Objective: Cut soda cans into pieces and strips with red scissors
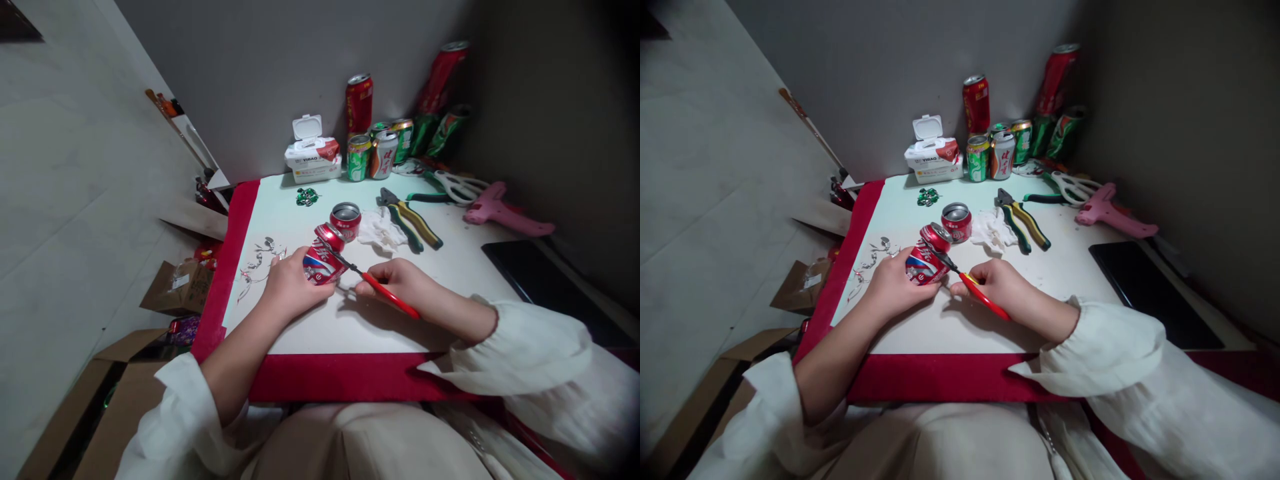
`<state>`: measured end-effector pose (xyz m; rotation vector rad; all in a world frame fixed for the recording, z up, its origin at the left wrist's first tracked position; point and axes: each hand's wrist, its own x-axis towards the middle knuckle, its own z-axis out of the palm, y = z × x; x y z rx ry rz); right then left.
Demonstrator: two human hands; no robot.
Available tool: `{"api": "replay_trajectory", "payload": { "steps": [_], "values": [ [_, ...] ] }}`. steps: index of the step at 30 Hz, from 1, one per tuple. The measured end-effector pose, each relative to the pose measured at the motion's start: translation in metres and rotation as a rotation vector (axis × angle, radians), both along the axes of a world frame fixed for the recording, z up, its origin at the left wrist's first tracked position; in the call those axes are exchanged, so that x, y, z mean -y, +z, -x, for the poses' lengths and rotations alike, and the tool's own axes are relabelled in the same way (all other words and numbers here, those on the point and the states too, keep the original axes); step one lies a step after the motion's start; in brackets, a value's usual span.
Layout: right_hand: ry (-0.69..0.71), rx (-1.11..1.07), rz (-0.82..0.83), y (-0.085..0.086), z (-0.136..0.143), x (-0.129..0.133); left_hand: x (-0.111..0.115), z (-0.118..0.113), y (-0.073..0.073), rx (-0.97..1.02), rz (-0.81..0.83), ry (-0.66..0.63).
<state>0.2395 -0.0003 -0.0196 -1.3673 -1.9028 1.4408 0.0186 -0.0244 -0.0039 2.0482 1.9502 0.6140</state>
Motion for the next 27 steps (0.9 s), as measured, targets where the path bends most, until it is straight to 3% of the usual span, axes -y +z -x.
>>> {"api": "replay_trajectory", "payload": {
  "steps": [11,14,17,20,23,27],
  "values": [
    [-0.005,-0.122,0.193,0.001,-0.008,0.025,0.003,-0.002,0.002,-0.006,0.013,-0.085],
    [0.003,-0.138,0.215,0.002,-0.012,0.03,0.002,-0.001,0.006,0.054,0.049,-0.055],
    [0.013,-0.165,0.18,0.008,-0.014,0.03,0.001,0.003,0.01,0.112,0.057,-0.025],
    [-0.006,-0.21,0.119,0.02,-0.018,0.025,0.0,0.008,0.01,0.123,0.015,-0.08],
    [-0.072,-0.215,-0.031,0.035,-0.025,0.015,-0.001,0.014,0.01,0.095,-0.088,-0.138],
    [-0.092,-0.258,-0.214,0.046,-0.033,0.002,-0.003,0.022,0.016,0.065,-0.258,-0.107]
  ]
}}
